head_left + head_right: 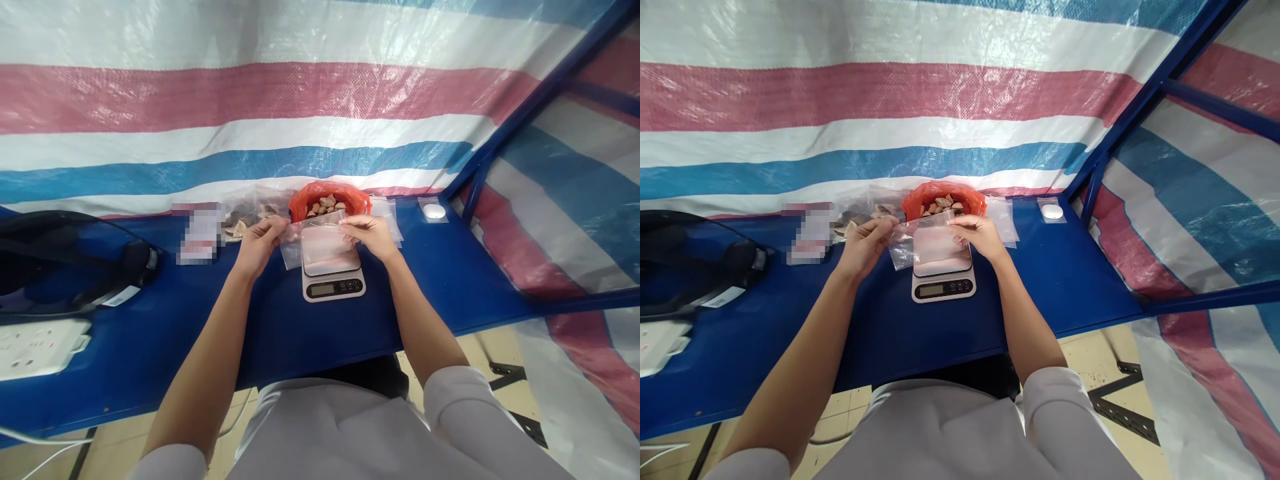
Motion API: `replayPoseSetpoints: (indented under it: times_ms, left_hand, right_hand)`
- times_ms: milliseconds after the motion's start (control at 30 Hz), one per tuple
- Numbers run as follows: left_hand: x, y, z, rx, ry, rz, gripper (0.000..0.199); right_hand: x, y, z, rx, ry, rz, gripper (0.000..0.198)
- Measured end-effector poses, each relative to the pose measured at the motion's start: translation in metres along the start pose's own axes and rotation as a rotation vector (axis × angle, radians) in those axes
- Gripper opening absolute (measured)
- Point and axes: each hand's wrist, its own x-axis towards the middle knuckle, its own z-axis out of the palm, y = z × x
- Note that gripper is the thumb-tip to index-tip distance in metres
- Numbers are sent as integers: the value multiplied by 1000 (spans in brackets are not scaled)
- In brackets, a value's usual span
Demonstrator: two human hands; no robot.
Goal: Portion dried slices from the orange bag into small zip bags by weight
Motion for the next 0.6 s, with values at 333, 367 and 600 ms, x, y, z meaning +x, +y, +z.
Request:
replayPoseSetpoints:
  times_ms: [333, 367, 600]
  left_hand:
    - [12, 64, 30, 869, -548, 144, 33]
    - [14, 65, 34, 850, -566, 128, 34]
    - [12, 44, 55, 517, -392, 50, 34]
  right_hand:
    - [4, -24, 0, -114, -175, -97, 36]
    - [5, -25, -2, -128, -167, -111, 36]
    - [3, -15, -33, -93, 48, -77, 45]
